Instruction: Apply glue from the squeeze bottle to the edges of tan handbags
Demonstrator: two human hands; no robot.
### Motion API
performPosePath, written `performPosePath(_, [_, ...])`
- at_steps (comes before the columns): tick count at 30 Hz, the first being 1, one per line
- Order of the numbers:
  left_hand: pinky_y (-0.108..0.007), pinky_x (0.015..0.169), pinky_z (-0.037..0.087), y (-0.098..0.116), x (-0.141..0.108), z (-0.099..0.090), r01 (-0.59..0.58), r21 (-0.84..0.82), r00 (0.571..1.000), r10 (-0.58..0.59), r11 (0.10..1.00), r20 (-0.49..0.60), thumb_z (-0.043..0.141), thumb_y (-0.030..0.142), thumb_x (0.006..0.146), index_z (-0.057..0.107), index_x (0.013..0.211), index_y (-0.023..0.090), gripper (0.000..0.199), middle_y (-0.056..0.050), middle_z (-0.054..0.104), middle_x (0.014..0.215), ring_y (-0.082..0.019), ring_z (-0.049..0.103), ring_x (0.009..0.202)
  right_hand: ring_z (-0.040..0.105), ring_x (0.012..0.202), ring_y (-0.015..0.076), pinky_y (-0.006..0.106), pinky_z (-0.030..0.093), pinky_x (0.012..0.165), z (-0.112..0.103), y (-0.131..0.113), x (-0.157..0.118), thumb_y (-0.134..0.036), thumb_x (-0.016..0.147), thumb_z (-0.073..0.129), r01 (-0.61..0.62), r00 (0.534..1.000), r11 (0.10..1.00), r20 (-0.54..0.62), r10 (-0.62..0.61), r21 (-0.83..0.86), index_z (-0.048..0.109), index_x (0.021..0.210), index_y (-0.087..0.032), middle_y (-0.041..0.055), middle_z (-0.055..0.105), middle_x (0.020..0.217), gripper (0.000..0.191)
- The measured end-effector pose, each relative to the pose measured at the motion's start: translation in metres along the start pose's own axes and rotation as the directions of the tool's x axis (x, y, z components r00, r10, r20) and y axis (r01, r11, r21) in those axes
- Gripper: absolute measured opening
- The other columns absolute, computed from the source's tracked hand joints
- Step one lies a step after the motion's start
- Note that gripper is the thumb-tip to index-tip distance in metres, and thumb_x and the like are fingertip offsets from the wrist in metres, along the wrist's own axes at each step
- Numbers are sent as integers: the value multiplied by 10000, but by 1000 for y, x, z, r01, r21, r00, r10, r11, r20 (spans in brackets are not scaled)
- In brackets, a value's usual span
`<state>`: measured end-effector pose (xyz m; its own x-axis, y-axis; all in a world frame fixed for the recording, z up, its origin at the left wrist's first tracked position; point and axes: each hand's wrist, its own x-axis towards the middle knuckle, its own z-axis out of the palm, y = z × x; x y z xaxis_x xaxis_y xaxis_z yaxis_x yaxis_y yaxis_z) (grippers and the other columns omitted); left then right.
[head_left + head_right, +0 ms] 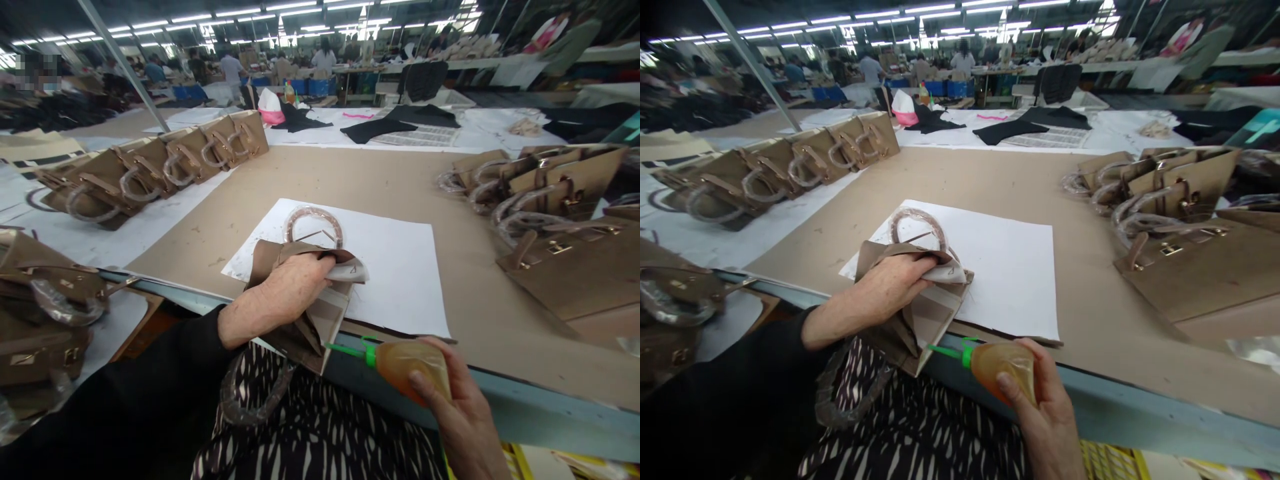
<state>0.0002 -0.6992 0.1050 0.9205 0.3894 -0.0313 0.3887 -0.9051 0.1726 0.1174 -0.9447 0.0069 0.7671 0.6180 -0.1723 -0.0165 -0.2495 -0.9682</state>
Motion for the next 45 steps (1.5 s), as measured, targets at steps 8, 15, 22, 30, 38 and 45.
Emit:
performPosePath(8, [-346, 833, 528, -8, 15, -9, -71, -41, 997, 69, 997, -30, 524, 241, 895, 644, 1027, 148, 201, -108, 691, 968, -227, 658, 901, 601, 904, 293, 377, 441, 832, 8, -6, 36, -554, 733, 745, 197, 980, 966, -7, -201, -165, 583, 1133, -250, 42, 647, 1040, 528])
performPosePath(15, [-341, 764, 528, -14, 23, -15, -88, -40, 996, 88, 995, 3, 512, 226, 891, 652, 1013, 143, 203, -103, 701, 911, -231, 666, 846, 589, 902, 270, 378, 443, 807, 18, -6, 50, -405, 865, 683, 458, 888, 850, 92, -451, -261, 574, 1138, -285, 38, 614, 1062, 317])
performPosePath(22, [-355, 786, 517, -15, 27, -19, -95, -30, 995, 96, 995, 30, 537, 202, 865, 666, 997, 133, 197, -120, 705, 933, -256, 665, 897, 601, 904, 285, 393, 452, 824, 19, -11, 41, -426, 836, 705, 433, 900, 867, 68, -430, -247, 599, 1114, -283, 43, 634, 1043, 330])
performPosePath(30, [-363, 799, 520, -14, 21, -15, -76, -47, 996, 77, 996, 34, 528, 216, 878, 643, 1042, 149, 211, -117, 701, 977, -254, 662, 915, 592, 617, 237, 313, 512, 487, -2, -8, 36, -529, 680, 799, 9, 999, 999, 53, -7, -32, 575, 1131, -253, 30, 673, 868, 574])
performPosePath(38, [-363, 792, 524, -12, 22, -15, -71, -25, 997, 72, 997, 37, 532, 208, 872, 645, 1026, 154, 198, -114, 703, 964, -257, 663, 907, 538, 473, 165, 219, 390, 371, 9, -26, 18, -496, 711, 790, -112, 990, 973, 104, 92, 201, 598, 1049, -233, 3, 624, 710, 469])
performPosePath(45, [-353, 756, 519, -20, 25, -10, -129, -27, 992, 128, 991, -17, 544, 214, 848, 639, 1019, 154, 205, -99, 692, 921, -248, 655, 865, 542, 513, 146, 194, 404, 385, 4, -13, 13, -514, 748, 765, -343, 938, 844, 195, 286, 412, 670, 1043, -252, 31, 655, 808, 406])
